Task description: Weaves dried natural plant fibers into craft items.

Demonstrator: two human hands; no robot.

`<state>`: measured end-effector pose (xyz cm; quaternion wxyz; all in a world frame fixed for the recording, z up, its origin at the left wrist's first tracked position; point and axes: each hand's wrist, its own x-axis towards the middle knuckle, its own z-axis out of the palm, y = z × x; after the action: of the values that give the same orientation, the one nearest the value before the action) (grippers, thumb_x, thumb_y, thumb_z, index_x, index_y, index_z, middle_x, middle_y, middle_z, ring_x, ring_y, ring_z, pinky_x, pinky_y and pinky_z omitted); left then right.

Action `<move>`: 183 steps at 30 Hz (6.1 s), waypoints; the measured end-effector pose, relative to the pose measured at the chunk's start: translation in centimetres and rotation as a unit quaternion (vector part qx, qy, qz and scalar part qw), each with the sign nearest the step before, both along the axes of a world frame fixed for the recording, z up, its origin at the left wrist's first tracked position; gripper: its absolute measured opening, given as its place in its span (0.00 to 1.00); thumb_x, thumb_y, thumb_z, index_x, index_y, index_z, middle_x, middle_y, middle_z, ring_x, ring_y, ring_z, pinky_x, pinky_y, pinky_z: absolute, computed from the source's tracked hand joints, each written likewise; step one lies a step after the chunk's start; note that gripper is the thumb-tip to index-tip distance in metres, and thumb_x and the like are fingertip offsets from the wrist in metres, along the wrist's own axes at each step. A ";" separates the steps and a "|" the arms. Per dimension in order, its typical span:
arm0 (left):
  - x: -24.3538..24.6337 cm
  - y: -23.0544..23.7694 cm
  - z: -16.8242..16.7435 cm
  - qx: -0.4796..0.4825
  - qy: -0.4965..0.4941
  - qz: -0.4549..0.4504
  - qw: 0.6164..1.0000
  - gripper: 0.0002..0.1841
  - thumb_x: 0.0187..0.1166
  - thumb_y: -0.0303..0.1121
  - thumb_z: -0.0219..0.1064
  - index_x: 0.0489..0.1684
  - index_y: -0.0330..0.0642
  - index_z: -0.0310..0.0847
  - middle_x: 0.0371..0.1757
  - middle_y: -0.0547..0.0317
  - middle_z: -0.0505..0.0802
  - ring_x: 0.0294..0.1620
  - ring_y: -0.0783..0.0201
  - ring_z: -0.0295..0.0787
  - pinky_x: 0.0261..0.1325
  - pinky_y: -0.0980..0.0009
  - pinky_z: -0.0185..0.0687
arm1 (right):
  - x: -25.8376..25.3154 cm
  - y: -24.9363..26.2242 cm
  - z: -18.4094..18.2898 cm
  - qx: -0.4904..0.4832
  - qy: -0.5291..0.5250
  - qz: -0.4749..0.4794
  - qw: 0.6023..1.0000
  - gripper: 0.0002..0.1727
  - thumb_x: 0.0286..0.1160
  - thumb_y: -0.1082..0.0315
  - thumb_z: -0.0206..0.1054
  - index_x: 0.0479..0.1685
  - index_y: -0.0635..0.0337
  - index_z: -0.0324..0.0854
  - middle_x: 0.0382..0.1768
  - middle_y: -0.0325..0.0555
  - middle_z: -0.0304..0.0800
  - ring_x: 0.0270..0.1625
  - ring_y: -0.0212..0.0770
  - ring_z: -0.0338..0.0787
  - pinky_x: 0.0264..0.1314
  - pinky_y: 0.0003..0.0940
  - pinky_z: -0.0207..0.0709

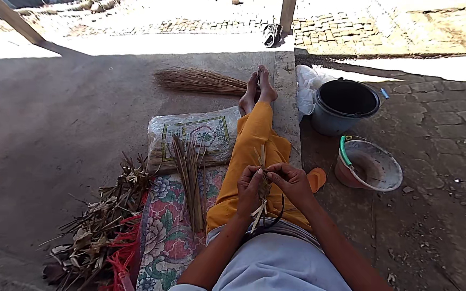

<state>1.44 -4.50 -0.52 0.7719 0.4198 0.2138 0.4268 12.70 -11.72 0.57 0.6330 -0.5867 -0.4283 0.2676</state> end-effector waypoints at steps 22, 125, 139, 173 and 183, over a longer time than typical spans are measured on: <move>-0.1 0.5 -1.9 0.157 0.008 0.004 0.988 0.08 0.82 0.19 0.59 0.43 0.34 0.86 0.41 0.64 0.91 0.43 0.75 0.88 0.52 0.75 0.85 | -0.3 0.2 0.0 -0.014 0.092 -0.028 0.995 0.05 0.74 0.79 0.67 0.33 0.63 0.86 0.28 0.34 0.88 0.33 0.24 0.86 0.43 0.19 0.81; -0.1 0.0 -0.7 0.000 -0.015 -0.057 0.998 0.09 0.86 0.22 0.52 0.43 0.36 0.79 0.36 0.61 0.90 0.35 0.72 0.88 0.44 0.74 0.87 | -0.9 -0.1 0.0 0.008 -0.030 -0.058 0.998 0.06 0.79 0.73 0.66 0.36 0.65 0.86 0.31 0.35 0.90 0.35 0.20 0.87 0.45 0.16 0.82; -0.2 0.2 -1.6 0.013 -0.013 -0.052 0.998 0.07 0.84 0.21 0.57 0.43 0.34 0.82 0.36 0.59 0.92 0.36 0.71 0.90 0.44 0.73 0.88 | -0.9 -0.1 -0.5 -0.011 0.034 -0.047 0.998 0.04 0.76 0.77 0.67 0.36 0.65 0.87 0.31 0.37 0.90 0.35 0.24 0.88 0.46 0.19 0.83; -1.5 0.7 0.9 0.004 0.181 -0.139 0.974 0.07 0.84 0.22 0.59 0.45 0.30 0.83 0.32 0.58 0.89 0.31 0.67 0.89 0.42 0.66 0.92 | 2.7 -1.3 -0.3 -0.049 -0.342 -0.010 0.938 0.09 0.78 0.63 0.70 0.42 0.54 0.95 0.49 0.46 0.91 0.61 0.47 0.87 0.71 0.57 0.69; -1.6 1.0 1.3 -0.026 0.184 -0.209 0.960 0.06 0.84 0.22 0.61 0.44 0.31 0.84 0.32 0.58 0.90 0.31 0.65 0.90 0.41 0.64 0.92 | 2.2 0.1 -0.8 0.022 -0.397 -0.098 0.912 0.08 0.79 0.73 0.61 0.34 0.66 0.82 0.45 0.57 0.89 0.59 0.55 0.87 0.71 0.51 0.71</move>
<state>-0.18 -3.49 0.76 0.8017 0.5062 0.2712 0.1658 14.92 -11.65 -0.25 0.4467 -0.6694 -0.5905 -0.0608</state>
